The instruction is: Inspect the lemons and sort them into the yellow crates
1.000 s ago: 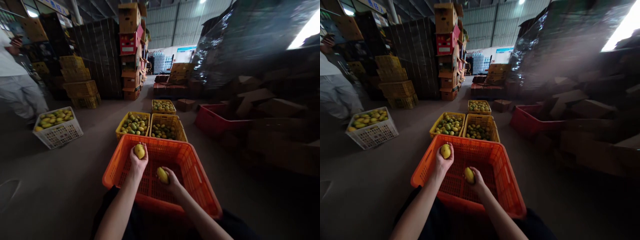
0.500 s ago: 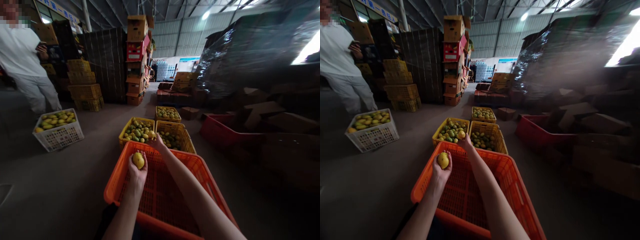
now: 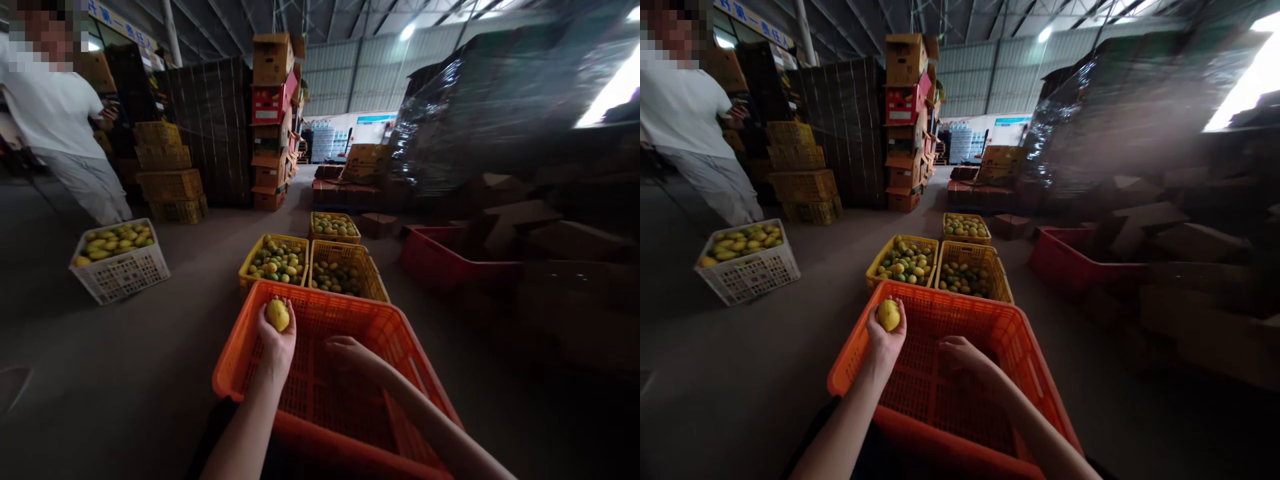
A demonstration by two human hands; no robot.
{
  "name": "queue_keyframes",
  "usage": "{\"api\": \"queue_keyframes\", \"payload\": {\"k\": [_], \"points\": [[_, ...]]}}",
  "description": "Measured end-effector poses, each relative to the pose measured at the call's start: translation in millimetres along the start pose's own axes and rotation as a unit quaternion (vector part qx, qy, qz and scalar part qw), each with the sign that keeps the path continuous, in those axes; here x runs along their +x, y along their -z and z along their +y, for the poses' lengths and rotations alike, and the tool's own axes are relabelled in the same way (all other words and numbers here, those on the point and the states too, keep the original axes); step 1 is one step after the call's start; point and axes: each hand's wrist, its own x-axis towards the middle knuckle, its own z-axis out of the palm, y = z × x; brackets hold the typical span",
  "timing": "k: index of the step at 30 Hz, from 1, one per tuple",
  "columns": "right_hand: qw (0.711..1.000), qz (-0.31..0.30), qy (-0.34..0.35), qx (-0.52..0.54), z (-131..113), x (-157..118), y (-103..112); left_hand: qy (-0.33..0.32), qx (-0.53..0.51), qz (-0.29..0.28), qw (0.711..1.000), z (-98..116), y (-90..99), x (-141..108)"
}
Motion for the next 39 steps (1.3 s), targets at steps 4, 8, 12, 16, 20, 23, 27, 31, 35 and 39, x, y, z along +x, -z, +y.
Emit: {"api": "queue_keyframes", "payload": {"k": [4,8,12,16,20,23,27,31,35,39], "points": [[0.997,0.004,0.028,-0.077,-20,-44,29,0.072,0.048,-0.002,0.996,-11,11.9,4],[0.996,0.036,0.078,-0.013,-21,-70,46,0.136,0.189,0.037,0.972,-29,41.0,13],[0.991,0.084,0.049,0.092,-4,-80,50,0.192,0.286,0.109,0.932,-47,87.1,19],[0.990,0.041,0.039,0.129,0,-89,51,0.194,0.356,0.179,0.896,-62,126.1,21],[0.989,0.040,0.057,0.128,-7,-98,61,0.160,0.416,0.182,0.876,-85,119.0,29],[0.986,0.045,0.073,0.144,-11,-104,68,0.126,0.445,0.134,0.877,-106,69.1,45],[0.982,0.080,0.072,0.156,-15,-111,68,0.061,0.463,0.018,0.884,-124,-24.2,66],[0.980,0.096,0.078,0.156,-20,-115,68,0.046,0.529,-0.034,0.847,-115,-64.3,66],[0.978,0.101,0.093,0.156,-20,-123,73,0.095,0.606,-0.058,0.788,-76,-22.0,37],[0.982,0.094,0.093,0.137,-11,-137,72,0.151,0.825,-0.151,0.523,-8,47.3,11]]}}
